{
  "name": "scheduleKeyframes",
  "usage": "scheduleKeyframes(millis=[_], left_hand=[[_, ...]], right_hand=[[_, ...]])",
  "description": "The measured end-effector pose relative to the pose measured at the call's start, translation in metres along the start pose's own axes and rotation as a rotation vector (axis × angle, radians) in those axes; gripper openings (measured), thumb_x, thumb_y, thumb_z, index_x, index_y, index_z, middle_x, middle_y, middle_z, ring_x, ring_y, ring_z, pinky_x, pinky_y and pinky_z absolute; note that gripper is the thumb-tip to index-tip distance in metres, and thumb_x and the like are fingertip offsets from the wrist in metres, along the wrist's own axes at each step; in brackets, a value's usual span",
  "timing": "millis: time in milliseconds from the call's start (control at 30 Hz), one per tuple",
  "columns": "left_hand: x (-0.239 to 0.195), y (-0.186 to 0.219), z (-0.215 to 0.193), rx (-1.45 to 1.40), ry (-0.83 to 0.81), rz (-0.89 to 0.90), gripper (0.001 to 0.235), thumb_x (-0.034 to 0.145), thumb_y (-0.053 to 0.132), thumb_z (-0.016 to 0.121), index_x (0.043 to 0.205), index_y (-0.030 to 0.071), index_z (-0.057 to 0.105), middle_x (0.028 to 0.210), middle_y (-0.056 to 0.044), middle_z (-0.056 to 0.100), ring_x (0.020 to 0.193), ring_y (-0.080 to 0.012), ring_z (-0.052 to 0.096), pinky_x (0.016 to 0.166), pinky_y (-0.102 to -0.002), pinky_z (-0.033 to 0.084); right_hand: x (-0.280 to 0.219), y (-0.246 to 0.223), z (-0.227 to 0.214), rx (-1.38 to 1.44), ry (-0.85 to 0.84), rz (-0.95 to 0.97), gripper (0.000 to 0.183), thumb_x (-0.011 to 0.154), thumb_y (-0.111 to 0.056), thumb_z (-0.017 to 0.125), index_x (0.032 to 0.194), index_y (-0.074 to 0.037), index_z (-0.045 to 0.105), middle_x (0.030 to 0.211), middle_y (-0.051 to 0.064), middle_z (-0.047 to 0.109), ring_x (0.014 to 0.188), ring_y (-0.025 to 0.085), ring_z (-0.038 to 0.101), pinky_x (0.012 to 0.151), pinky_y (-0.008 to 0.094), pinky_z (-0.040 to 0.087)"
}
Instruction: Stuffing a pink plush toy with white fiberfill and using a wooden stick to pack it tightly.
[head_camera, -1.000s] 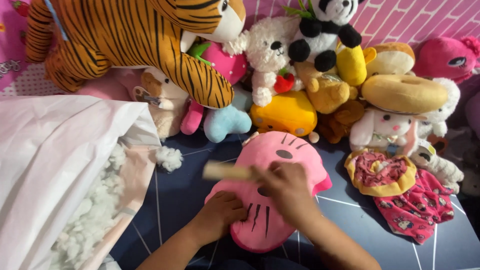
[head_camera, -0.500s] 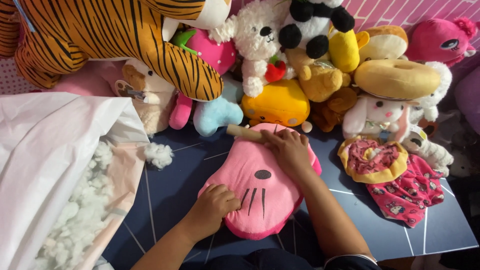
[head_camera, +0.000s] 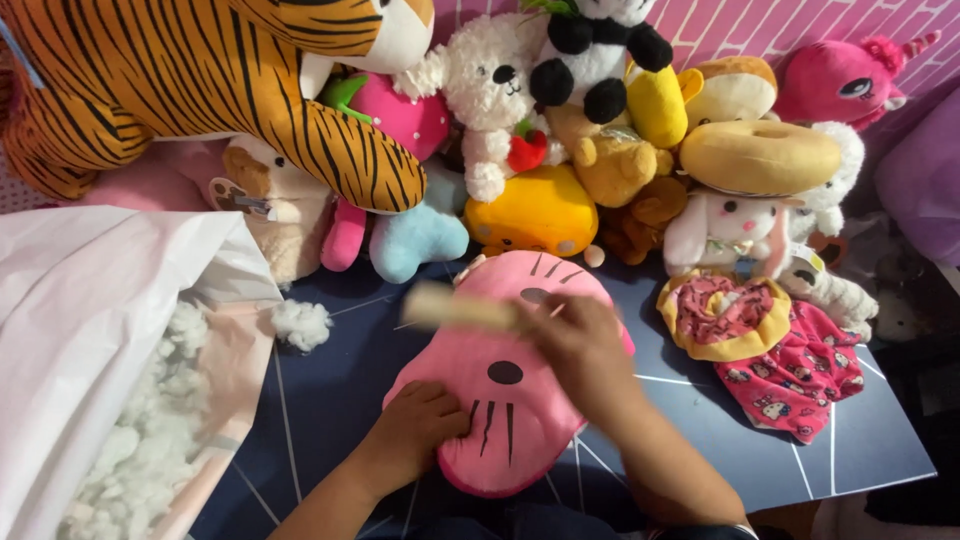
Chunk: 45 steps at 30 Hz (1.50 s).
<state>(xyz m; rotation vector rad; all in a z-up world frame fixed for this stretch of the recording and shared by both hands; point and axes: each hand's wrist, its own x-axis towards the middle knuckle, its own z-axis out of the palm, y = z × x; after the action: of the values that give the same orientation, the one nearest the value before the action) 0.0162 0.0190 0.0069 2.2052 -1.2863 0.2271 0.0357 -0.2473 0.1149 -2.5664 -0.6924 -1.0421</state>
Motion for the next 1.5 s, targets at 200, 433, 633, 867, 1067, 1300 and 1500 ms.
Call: scheduleKeyframes(millis=[200, 433, 633, 867, 1067, 1300, 1500], left_hand=[[-0.004, -0.003, 0.0, 0.094, -0.021, -0.046, 0.011, 0.083, 0.01, 0.06, 0.078, 0.018, 0.066, 0.076, 0.002, 0.06, 0.078, -0.0252, 0.052, 0.075, -0.043, 0.042], [0.001, -0.001, -0.005, 0.042, 0.032, -0.04, 0.025, 0.074, -0.005, 0.056, 0.086, 0.015, 0.064, 0.078, 0.001, 0.058, 0.075, -0.0262, 0.051, 0.072, -0.04, 0.043], [0.002, 0.002, -0.005, 0.045, 0.046, -0.019, 0.025, 0.076, -0.007, 0.056, 0.084, 0.015, 0.063, 0.078, 0.002, 0.058, 0.075, -0.0252, 0.051, 0.072, -0.04, 0.044], [0.008, 0.009, -0.02, -0.049, 0.281, 0.109, 0.043, 0.108, 0.03, 0.032, 0.072, 0.012, 0.048, 0.067, -0.006, 0.044, 0.063, -0.0256, 0.042, 0.06, -0.041, 0.034], [-0.031, -0.021, 0.033, -1.086, 0.844, -0.76, 0.038, 0.093, 0.021, 0.067, 0.128, 0.006, 0.067, 0.125, -0.011, 0.071, 0.122, -0.0255, 0.065, 0.11, -0.044, 0.05], [0.028, 0.02, -0.008, -1.148, 0.485, -1.292, 0.068, 0.087, 0.053, 0.052, 0.137, 0.009, 0.068, 0.135, -0.007, 0.073, 0.129, -0.0156, 0.063, 0.112, -0.031, 0.045], [0.01, -0.012, 0.026, -0.963, 0.454, -1.19, 0.053, 0.092, 0.042, 0.058, 0.131, 0.008, 0.071, 0.133, -0.005, 0.072, 0.13, -0.0129, 0.062, 0.111, -0.029, 0.045]], right_hand=[[-0.018, -0.034, 0.052, -0.169, -0.42, -0.118, 0.046, 0.094, -0.031, 0.056, 0.14, -0.034, 0.058, 0.106, 0.007, 0.058, 0.094, 0.036, 0.056, 0.087, 0.054, 0.041], [0.004, 0.02, 0.071, -0.133, -0.609, 0.155, 0.048, 0.098, -0.036, 0.056, 0.146, -0.039, 0.054, 0.119, 0.006, 0.062, 0.114, 0.032, 0.053, 0.098, 0.055, 0.035], [-0.009, 0.088, 0.095, -0.137, -0.57, 0.398, 0.047, 0.104, -0.052, 0.036, 0.147, -0.043, 0.054, 0.119, 0.007, 0.061, 0.118, 0.032, 0.051, 0.098, 0.048, 0.031], [-0.019, 0.167, 0.09, 0.067, -0.46, 0.656, 0.04, 0.097, -0.046, 0.055, 0.132, -0.033, 0.067, 0.117, 0.006, 0.071, 0.114, 0.03, 0.064, 0.087, 0.052, 0.045], [0.015, 0.078, -0.037, 0.299, 0.149, 0.515, 0.05, 0.11, -0.041, 0.044, 0.147, -0.008, 0.053, 0.123, 0.016, 0.057, 0.112, 0.029, 0.056, 0.091, 0.041, 0.044], [0.026, -0.065, -0.019, 0.57, -0.361, 1.202, 0.044, 0.09, -0.052, 0.062, 0.095, -0.011, 0.075, 0.096, 0.005, 0.068, 0.081, 0.018, 0.063, 0.075, 0.035, 0.048], [-0.027, -0.024, 0.073, -0.243, -0.235, -0.038, 0.053, 0.1, -0.022, 0.052, 0.152, -0.031, 0.049, 0.104, 0.008, 0.05, 0.091, 0.029, 0.053, 0.08, 0.047, 0.045]])
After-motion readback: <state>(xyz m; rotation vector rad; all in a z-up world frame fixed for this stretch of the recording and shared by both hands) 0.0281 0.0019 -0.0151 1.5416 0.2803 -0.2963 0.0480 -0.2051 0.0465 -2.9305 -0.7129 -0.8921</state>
